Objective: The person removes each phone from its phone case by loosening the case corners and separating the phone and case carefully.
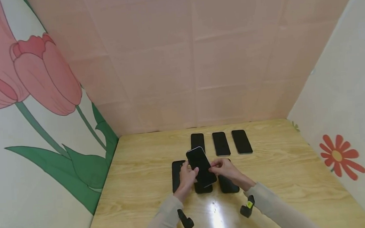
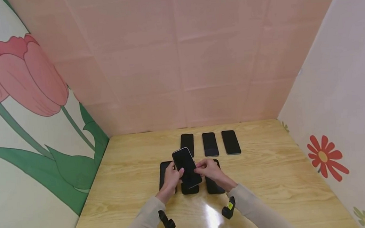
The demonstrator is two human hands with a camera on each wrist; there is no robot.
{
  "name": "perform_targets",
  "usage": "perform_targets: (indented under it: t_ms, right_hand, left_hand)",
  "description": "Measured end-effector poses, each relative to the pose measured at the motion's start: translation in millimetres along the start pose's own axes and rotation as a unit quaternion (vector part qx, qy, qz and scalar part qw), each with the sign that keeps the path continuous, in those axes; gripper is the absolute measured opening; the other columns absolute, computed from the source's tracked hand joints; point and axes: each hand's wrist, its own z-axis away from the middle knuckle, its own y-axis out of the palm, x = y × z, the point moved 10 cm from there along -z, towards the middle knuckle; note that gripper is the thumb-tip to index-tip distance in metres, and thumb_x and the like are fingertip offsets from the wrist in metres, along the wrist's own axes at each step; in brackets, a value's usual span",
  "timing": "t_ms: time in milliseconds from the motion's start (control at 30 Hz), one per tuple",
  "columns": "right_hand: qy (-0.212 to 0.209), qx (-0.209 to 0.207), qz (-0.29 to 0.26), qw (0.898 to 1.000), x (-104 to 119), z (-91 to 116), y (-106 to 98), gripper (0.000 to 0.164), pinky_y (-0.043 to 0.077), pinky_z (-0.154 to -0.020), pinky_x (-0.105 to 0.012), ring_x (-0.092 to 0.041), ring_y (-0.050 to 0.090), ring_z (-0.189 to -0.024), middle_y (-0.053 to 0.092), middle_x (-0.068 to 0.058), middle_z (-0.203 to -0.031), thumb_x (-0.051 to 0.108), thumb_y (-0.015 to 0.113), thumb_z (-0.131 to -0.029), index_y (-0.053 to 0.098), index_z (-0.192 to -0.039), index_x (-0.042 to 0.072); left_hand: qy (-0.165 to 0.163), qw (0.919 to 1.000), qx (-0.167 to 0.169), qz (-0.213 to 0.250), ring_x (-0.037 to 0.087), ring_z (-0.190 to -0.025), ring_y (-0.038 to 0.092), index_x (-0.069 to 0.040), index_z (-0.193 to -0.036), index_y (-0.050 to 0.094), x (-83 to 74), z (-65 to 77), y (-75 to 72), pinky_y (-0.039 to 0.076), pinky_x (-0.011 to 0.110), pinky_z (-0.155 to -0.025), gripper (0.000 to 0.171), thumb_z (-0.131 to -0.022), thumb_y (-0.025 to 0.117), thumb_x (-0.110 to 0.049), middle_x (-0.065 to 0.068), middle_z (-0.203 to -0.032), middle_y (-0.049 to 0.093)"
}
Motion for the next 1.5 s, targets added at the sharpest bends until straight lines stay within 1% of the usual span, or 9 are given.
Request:
perform_targets:
  t_ms: [200,367,600,733,867,1000,1200,1333,1500]
  right_hand:
    - [-0.032,0.019,0.043,0.998,13,3,8,0.018,0.047,-0.071,-0.03,-0.016,0.055,-0.079,0.064,-0.006,-0.089,0.011,0.069,-0.092,0.07,-0.098,-0.006]
    - [-0.039,0.024,0.058,0.997,15,5,9,0.019,0.047,-0.079,-0.033,-0.018,0.059,-0.087,0.067,-0.009,-0.098,0.012,0.067,-0.095,0.07,-0.106,-0.003]
    - [-0.033,0.051,0.075,0.995,6,9,9,0.036,0.049,-0.082,-0.038,-0.023,0.058,-0.095,0.065,-0.011,-0.107,0.01,0.058,-0.099,0.057,-0.133,-0.001]
    - [-0.022,0.093,0.039,0.995,3,13,13,0.052,0.051,-0.088,-0.05,-0.027,0.061,-0.098,0.064,-0.016,-0.111,0.001,0.053,-0.098,0.039,-0.148,-0.002]
    - [-0.021,0.147,-0.025,0.989,4,18,20,0.066,0.046,-0.094,-0.062,-0.034,0.063,-0.103,0.061,-0.025,-0.118,-0.011,0.046,-0.093,0.024,-0.154,0.0]
    - [-0.044,0.171,-0.049,0.983,6,19,21,0.067,0.044,-0.095,-0.062,-0.035,0.061,-0.109,0.058,-0.03,-0.126,-0.016,0.041,-0.091,0.022,-0.154,-0.002]
    - [-0.065,0.159,-0.057,0.983,3,16,20,0.051,0.049,-0.091,-0.059,-0.036,0.063,-0.107,0.055,-0.032,-0.129,-0.015,0.042,-0.092,0.036,-0.143,-0.013]
    - [-0.045,0.137,-0.065,0.987,-5,15,18,0.047,0.051,-0.088,-0.056,-0.034,0.065,-0.101,0.059,-0.031,-0.123,-0.016,0.043,-0.091,0.038,-0.138,-0.017]
    - [-0.016,0.132,-0.089,0.987,-7,16,17,0.044,0.047,-0.09,-0.062,-0.031,0.067,-0.097,0.063,-0.028,-0.117,-0.017,0.04,-0.089,0.04,-0.133,-0.018]
  left_hand:
    - [-0.009,0.9992,0.009,0.039,0.029,-0.084,0.071,0.001,-0.125,0.055,1.6,-0.3,0.6,0.059,0.043,-0.069,0.029,-0.096,0.06,0.001,0.016,-0.092,0.07]
    - [-0.018,0.9981,0.018,0.056,0.031,-0.087,0.071,0.002,-0.125,0.054,3.0,-1.0,1.5,0.059,0.044,-0.072,0.03,-0.097,0.06,-0.001,0.017,-0.095,0.07]
    - [-0.015,0.9975,0.027,0.064,0.032,-0.092,0.07,0.004,-0.125,0.054,1.9,-1.6,2.8,0.058,0.045,-0.076,0.03,-0.097,0.06,-0.002,0.019,-0.1,0.068]
    - [-0.015,0.9974,0.021,0.067,0.031,-0.093,0.07,0.003,-0.126,0.055,0.4,-0.7,0.7,0.058,0.043,-0.075,0.03,-0.096,0.061,-0.003,0.019,-0.102,0.069]
    - [-0.016,0.9976,0.015,0.066,0.03,-0.092,0.069,0.003,-0.127,0.056,-1.9,0.0,-1.9,0.058,0.041,-0.073,0.032,-0.096,0.062,-0.004,0.017,-0.102,0.068]
    - [-0.017,0.9974,0.017,0.068,0.029,-0.092,0.069,0.003,-0.127,0.056,-4.7,-0.1,-2.0,0.058,0.041,-0.074,0.033,-0.096,0.063,-0.006,0.016,-0.102,0.068]
    - [-0.023,0.9953,0.03,0.089,0.031,-0.094,0.07,0.005,-0.127,0.055,-1.2,-1.4,0.2,0.058,0.042,-0.077,0.032,-0.098,0.061,-0.007,0.018,-0.106,0.069]
    - [-0.028,0.9945,0.045,0.09,0.032,-0.099,0.068,0.006,-0.132,0.051,3.8,-1.0,2.6,0.058,0.043,-0.079,0.037,-0.099,0.06,-0.008,0.02,-0.111,0.067]
    - [-0.032,0.9934,0.057,0.094,0.033,-0.099,0.068,0.007,-0.134,0.049,3.8,-1.0,4.4,0.058,0.043,-0.077,0.039,-0.099,0.059,-0.007,0.021,-0.111,0.066]
